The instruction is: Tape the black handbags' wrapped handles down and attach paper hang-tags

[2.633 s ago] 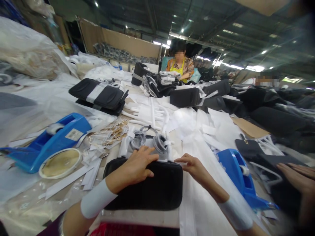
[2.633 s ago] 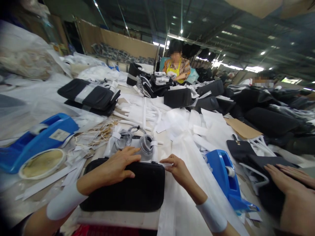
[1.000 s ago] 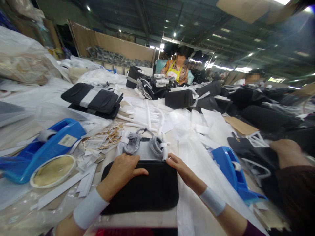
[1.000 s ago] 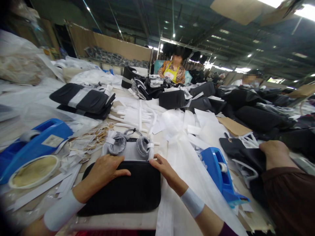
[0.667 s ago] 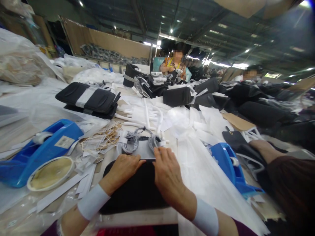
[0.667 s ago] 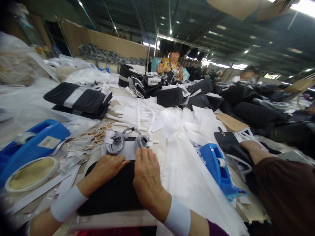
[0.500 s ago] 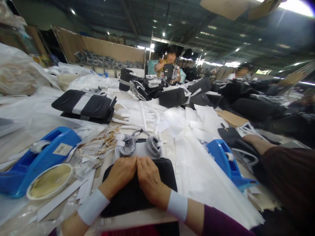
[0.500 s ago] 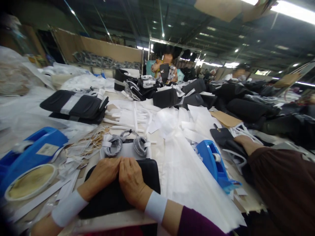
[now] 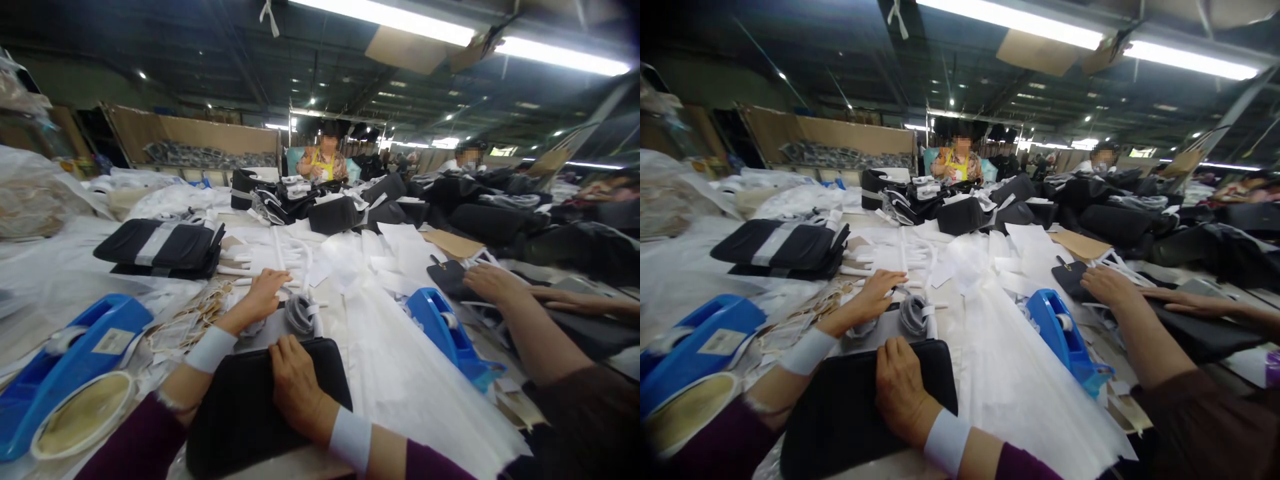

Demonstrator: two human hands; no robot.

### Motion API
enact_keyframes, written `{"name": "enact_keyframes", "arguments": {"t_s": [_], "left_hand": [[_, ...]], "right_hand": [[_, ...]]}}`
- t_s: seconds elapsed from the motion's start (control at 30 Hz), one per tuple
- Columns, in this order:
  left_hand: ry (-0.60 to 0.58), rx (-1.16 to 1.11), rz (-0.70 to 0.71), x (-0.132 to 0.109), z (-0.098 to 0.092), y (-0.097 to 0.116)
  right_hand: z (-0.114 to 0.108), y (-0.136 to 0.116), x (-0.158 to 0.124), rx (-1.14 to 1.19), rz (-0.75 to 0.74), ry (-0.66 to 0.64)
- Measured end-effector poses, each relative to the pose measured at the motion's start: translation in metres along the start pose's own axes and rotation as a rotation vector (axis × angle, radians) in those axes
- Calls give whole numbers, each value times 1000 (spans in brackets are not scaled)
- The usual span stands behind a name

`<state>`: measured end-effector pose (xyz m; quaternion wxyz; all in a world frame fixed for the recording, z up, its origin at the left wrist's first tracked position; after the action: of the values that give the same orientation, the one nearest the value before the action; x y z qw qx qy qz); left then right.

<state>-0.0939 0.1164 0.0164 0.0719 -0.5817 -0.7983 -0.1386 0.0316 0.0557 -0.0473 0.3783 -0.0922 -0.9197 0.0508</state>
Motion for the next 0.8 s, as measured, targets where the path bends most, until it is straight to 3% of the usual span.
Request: {"name": "enact_keyframes", "arguments": {"t_s": [0.13,0.23,0.3,0.43,0.57,0.7,0.8], "left_hand": [[-36,149,-184,31,18,-28],[-37,260,-336,29,19,-48],[-12,316,-383,21,13,-50],[34,339,-338,15,11,-26],[-80,263,-285,18,44,-8],[-150,161,-193,20,66,-10],[-143,122,-181,18,70,-18]], "right_hand": [[-2,1,0,7,27,-7],[-2,1,1,16,24,-11],[-2,1,2,23,7,-23],[-8,3,4,51,8,-16],[-9,4,3,63,15,-1],[-3,10,5,131,61,-10],[-24,18,13,427,210,13]]}}
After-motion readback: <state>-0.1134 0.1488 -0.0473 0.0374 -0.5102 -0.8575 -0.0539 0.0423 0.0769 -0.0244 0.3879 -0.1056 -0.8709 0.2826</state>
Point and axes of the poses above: each hand's wrist, its own x-axis towards the middle knuckle, its own z-axis out of the palm, y = z × x, the point moved 8 cm from there along x, towards the middle knuckle, and after that the axes turned 11 degrees about y, right-handed, at the moved point
